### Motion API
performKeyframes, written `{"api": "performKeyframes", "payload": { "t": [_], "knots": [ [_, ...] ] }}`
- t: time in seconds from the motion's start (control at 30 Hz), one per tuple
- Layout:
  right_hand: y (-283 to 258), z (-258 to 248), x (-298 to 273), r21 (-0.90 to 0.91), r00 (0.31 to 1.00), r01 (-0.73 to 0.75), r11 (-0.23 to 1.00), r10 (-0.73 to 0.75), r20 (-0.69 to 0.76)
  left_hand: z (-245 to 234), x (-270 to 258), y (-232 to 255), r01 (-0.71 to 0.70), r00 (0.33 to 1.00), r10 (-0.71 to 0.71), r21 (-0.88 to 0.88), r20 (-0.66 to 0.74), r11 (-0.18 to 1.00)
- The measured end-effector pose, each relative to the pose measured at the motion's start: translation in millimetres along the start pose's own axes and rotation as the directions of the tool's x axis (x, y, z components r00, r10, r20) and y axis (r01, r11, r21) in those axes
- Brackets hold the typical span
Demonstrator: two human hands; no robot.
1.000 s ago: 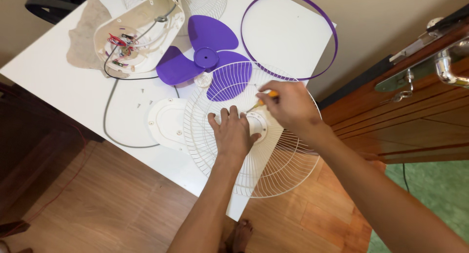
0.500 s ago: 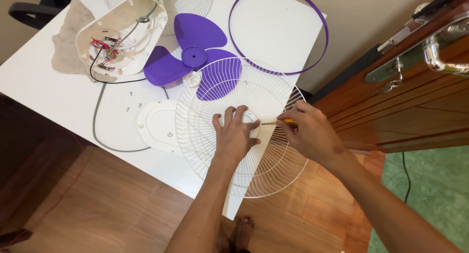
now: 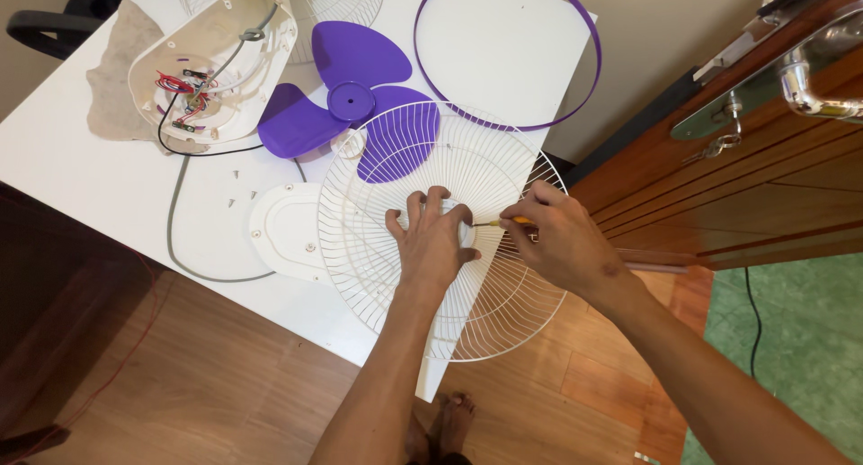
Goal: The person disassembles a white electric fan with purple blades on a white table. They use a screwdriver to remove screws from the fan's base and front grille, then detach the grille and blade assembly. The components are placed on the table.
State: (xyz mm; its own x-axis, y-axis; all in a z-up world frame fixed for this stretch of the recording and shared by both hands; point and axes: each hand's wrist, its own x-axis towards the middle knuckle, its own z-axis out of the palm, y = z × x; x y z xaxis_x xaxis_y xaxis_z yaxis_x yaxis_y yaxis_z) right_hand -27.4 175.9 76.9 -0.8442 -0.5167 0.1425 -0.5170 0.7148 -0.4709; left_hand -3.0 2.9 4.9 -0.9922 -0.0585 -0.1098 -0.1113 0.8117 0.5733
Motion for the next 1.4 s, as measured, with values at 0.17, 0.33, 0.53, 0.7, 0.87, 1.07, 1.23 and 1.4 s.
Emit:
{"api": "performKeyframes", "payload": {
  "t": [0.17, 0.33, 0.53, 0.7, 0.87, 1.07, 1.23, 1.4],
  "knots": [
    [0.6, 0.9, 0.3, -0.011, 1.0, 0.017, 1.0, -0.018, -0.007, -1.5, 1.0, 1.9, 0.009, 1.0, -0.009, 0.007, 0.007, 1.0],
    [2.9, 0.2, 3.7, -0.011, 1.0, 0.001, 1.0, -0.001, 0.018, -2.5, 0.9, 4.4, 0.025, 1.0, -0.025, 0.01, 0.019, 1.0],
    [3.7, -1.5, 6.9, 0.028, 0.997, 0.08, 0.996, -0.08, -0.002, -2.3, 0.5, 3.9, 0.033, 0.999, -0.032, -0.005, 0.018, 0.999],
    [1.2, -3.1, 8.6, 0.027, 0.999, 0.029, 0.999, -0.03, 0.038, -1.4, 0.0, 3.7, 0.034, 0.999, -0.034, -0.01, 0.005, 0.999],
    [-0.7, -4.2, 8.2, 0.07, 0.996, 0.084, 0.994, -0.085, 0.021, -0.3, 0.2, 3.8, 0.036, 0.999, -0.036, -0.013, 0.002, 0.999],
    [2.6, -7.6, 15.6, -0.009, 0.989, 0.118, 0.993, -0.116, 0.094, -0.1, 1.2, 3.2, 0.03, 1.0, -0.03, -0.006, -0.008, 1.0],
    [-2.8, -17.7, 33.8, 0.001, 0.933, 0.317, 0.949, -0.312, 0.179, -0.8, 2.0, 4.8, 0.036, 0.999, -0.036, 0.016, 0.011, 0.999],
    [-23.5, -15.0, 46.2, -0.345, 0.932, 0.136, 0.929, -0.002, 0.362, -0.9, 1.7, 6.5, 0.059, 0.998, -0.059, 0.013, 0.004, 0.998]
  ]
}}
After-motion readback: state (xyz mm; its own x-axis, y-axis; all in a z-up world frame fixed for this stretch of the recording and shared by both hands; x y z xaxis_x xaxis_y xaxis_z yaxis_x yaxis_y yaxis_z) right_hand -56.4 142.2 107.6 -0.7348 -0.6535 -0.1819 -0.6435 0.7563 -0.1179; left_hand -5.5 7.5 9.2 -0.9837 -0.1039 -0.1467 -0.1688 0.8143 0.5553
